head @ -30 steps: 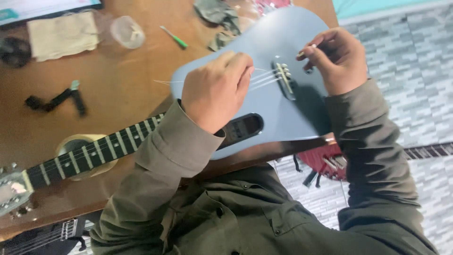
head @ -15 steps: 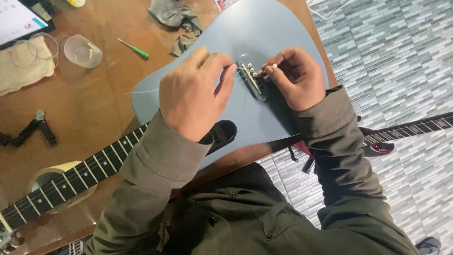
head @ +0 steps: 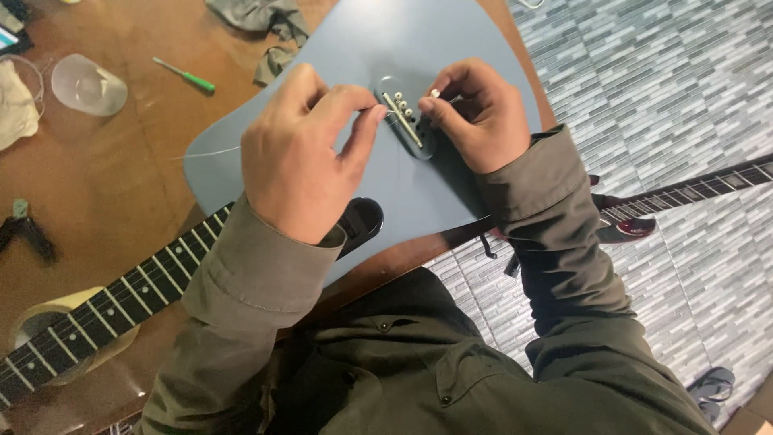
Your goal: Restringing a grey acoustic guitar, including removing old strings and winding new ones.
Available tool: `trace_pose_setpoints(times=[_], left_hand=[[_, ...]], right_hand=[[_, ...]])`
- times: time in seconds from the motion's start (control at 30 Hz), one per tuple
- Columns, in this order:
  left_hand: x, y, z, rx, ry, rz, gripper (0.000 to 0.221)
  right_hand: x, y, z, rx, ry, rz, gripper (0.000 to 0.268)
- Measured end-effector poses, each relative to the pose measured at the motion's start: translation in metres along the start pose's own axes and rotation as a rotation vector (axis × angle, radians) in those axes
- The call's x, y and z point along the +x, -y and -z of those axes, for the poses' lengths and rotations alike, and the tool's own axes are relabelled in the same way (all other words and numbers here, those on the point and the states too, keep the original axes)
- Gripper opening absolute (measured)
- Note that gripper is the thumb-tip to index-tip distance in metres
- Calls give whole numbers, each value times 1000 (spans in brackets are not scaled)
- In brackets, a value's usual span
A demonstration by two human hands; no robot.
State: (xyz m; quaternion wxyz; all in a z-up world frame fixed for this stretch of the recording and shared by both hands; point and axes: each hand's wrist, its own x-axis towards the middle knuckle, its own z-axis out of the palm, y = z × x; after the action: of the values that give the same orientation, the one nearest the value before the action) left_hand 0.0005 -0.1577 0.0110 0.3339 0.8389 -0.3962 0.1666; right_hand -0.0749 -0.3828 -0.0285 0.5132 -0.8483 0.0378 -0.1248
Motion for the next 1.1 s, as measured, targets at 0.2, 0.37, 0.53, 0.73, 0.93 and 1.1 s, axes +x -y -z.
trace_pose_setpoints(times=[0.2,0.37,0.53,0.73,0.93,1.1], left_hand=[[3,-7,3,-138,-28,-1,10],[3,-5,-1,-169,-14,24,12],[5,-3,-9,-133,-48,129,12],[3,4,-18,-157,-47,186,14],[5,4,-16,-229,-61,165,15],[7,3,-13,-270,-44,155,18]], right_hand=[[1,9,-1,71,-28,-31,14],[1,1,4,42,4,27,18],[1,10,1,8,43,19,15],[-1,10,-3,56,39,25,16],[-3,9,1,-39,97,200,14],[-2,6,5,-160,167,432,9]])
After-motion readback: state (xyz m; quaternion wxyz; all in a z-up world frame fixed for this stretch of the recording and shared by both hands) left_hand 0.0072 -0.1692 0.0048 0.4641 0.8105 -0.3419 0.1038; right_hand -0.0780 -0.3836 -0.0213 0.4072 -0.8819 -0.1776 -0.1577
